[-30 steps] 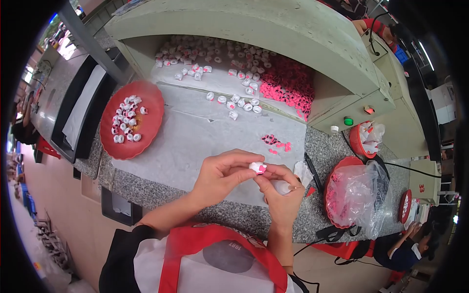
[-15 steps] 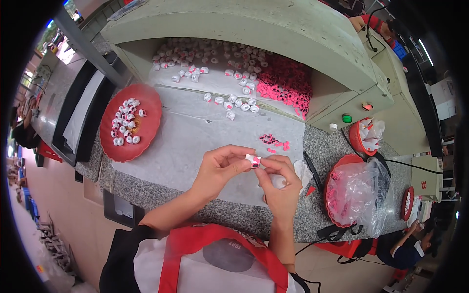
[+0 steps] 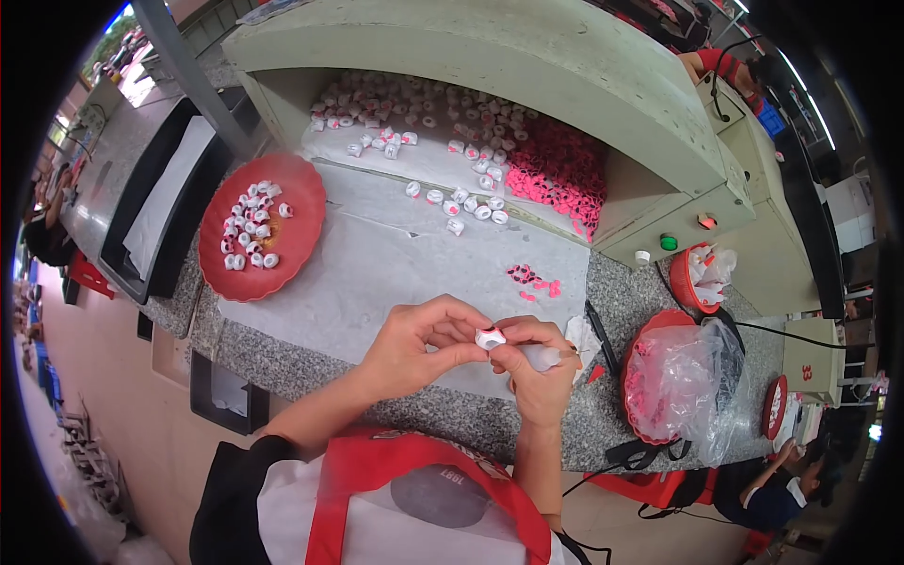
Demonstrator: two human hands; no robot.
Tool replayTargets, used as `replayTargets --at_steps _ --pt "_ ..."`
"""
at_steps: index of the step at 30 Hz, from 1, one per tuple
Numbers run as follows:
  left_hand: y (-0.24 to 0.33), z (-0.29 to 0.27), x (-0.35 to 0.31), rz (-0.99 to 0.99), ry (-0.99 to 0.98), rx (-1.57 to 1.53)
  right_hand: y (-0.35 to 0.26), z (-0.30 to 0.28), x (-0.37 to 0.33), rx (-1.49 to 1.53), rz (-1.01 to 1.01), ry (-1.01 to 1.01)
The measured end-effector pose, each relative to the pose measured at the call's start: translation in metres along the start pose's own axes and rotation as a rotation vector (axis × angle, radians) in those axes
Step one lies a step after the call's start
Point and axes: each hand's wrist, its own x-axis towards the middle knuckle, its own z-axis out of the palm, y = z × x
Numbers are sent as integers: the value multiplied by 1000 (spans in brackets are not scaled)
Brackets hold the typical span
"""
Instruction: Applying glue to small pink bows and attaching them to Hello Kitty toy heads at a factory assembly station.
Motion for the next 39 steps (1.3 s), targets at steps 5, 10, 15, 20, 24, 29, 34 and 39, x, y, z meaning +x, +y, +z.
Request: replayTargets --at_steps 5,10,15,20,24,29,34,39 --pt "-14 -8 0 -11 28 -156 13 3 8 47 47 -50" --pt "-19 -15 2 -56 74 -219 15 12 14 6 152 12" --pt "-28 -28 2 -139 157 -227 36 16 22 -50 207 -12" --pt "-43 -135 5 73 855 550 44 21 17 -249 216 32" --pt "-47 -140 49 311 950 1443 43 16 14 -338 307 29" --pt "-97 -116 124 141 663 1228 35 12 4 -355 201 15" --pt "-61 -80 80 -131 263 -173 27 -2 0 -375 -29 185" --pt "5 -14 33 -232 0 -669 -23 9 -1 -228 40 166"
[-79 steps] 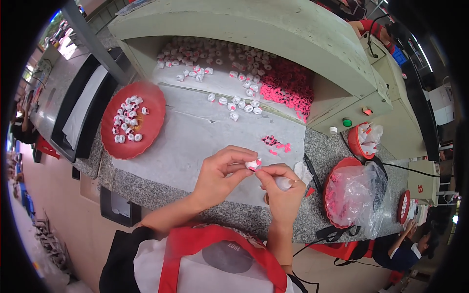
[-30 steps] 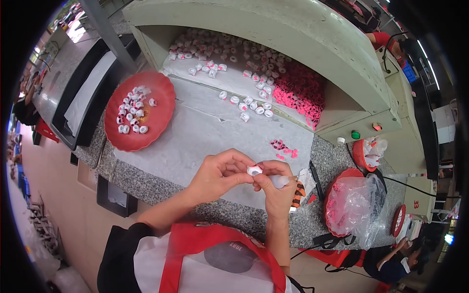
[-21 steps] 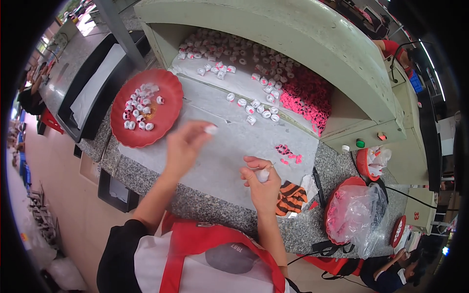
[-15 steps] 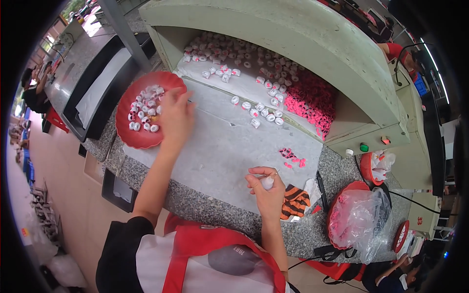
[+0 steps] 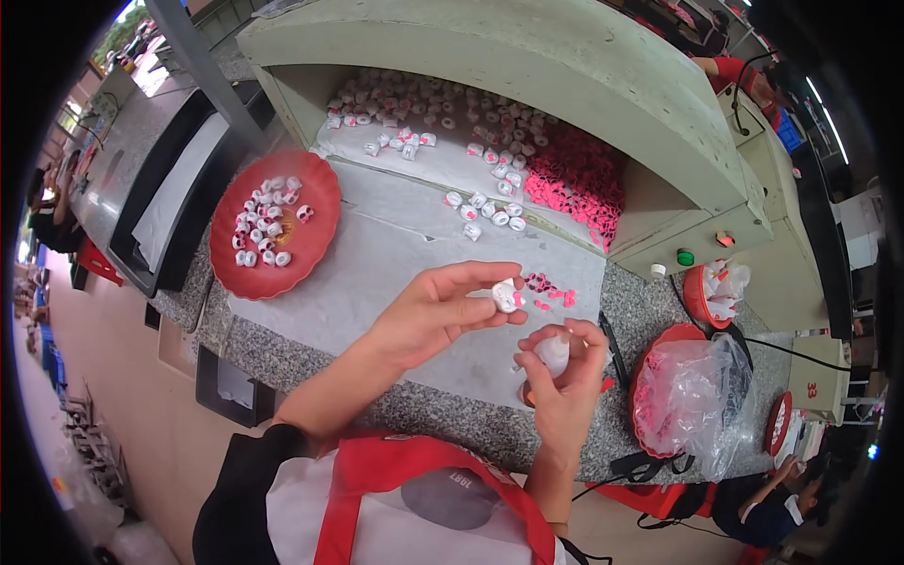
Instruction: Applying glue to small pink bows and attaching them to Hello Kitty toy heads at a factory assembly station.
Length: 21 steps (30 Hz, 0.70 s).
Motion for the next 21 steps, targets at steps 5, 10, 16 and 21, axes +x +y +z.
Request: replayTargets --at_steps 5,10,16,21 --pt "-23 7 -9 402 8 508 -16 -4 -23 3 -181 269" --pt "-26 17 -16 484 96 470 -12 -10 -38 -407 -558 189" --pt "-26 15 -15 528 106 490 -10 -10 -35 -399 -551 126" --pt "-25 15 -13 519 107 509 -11 -10 -32 -409 -572 119"
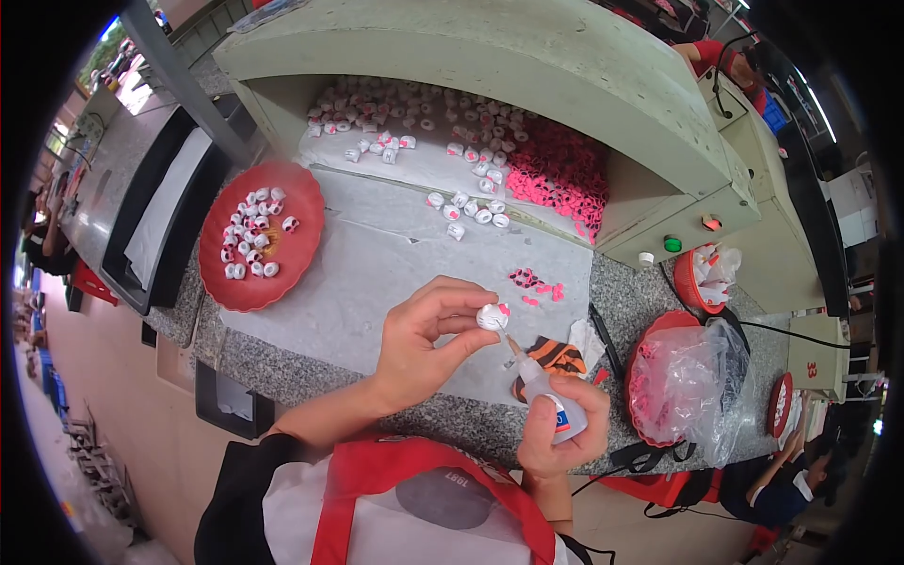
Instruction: Applying glue to small pink bows and attaching them to Hello Kitty toy heads at a factory assembly station.
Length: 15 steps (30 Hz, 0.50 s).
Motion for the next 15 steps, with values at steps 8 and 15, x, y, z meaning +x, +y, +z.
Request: replayTargets --at_steps 8,15 --pt "1 0 0 4 -4 22 2 0 2 -7 -23 -8" --pt "1 -2 1 28 -50 72 1 1 12 -40 -148 -19"
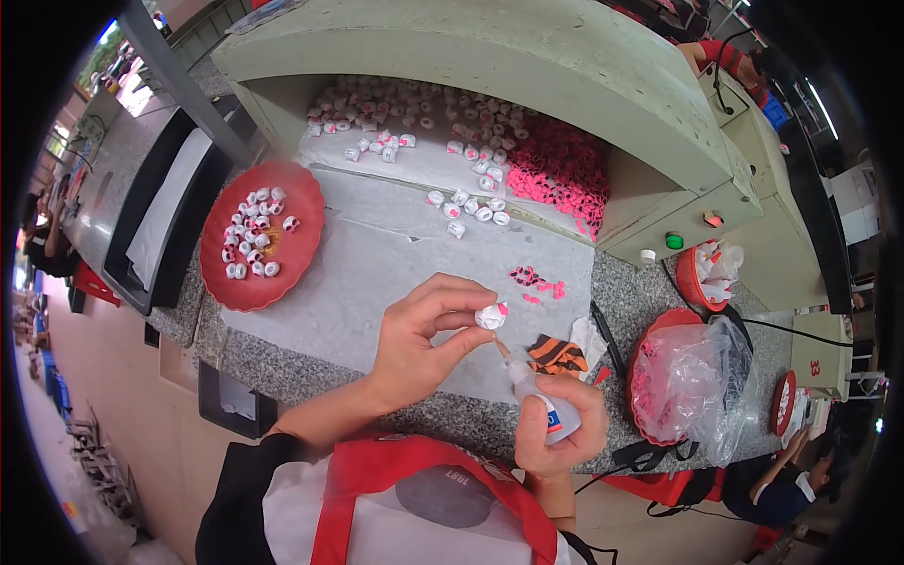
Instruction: Applying glue to small pink bows and attaching them to Hello Kitty toy heads at a factory assembly station.
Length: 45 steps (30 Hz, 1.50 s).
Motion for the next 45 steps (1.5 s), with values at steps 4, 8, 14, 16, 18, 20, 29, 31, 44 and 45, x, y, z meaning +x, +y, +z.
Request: replayTargets --at_steps 4,8,14,16,18,20,29,31,44,45 --pt "0 -1 0 -15 8 30 -2 -4 4 -11 -11 -35" --pt "1 1 0 -130 36 -133 -5 -2 -1 -9 136 20" --pt "2 -5 4 -316 -19 -308 -3 -4 -2 -14 115 15" --pt "2 -5 4 -331 -14 -317 -2 -4 -2 -12 106 16" --pt "2 -5 4 -346 -8 -325 -1 -4 -2 -9 96 17" --pt "0 -6 4 -357 -1 -337 -1 -3 -3 16 137 43" --pt "2 -5 6 -367 2 -310 -2 -10 -1 -35 126 -7" --pt "2 -4 7 -371 2 -319 -2 -8 -1 -19 142 -4" --pt "-23 -10 5 -421 50 -234 127 36 -11 -400 695 -114" --pt "-23 -13 6 -418 52 -232 131 40 -8 -397 692 -114"
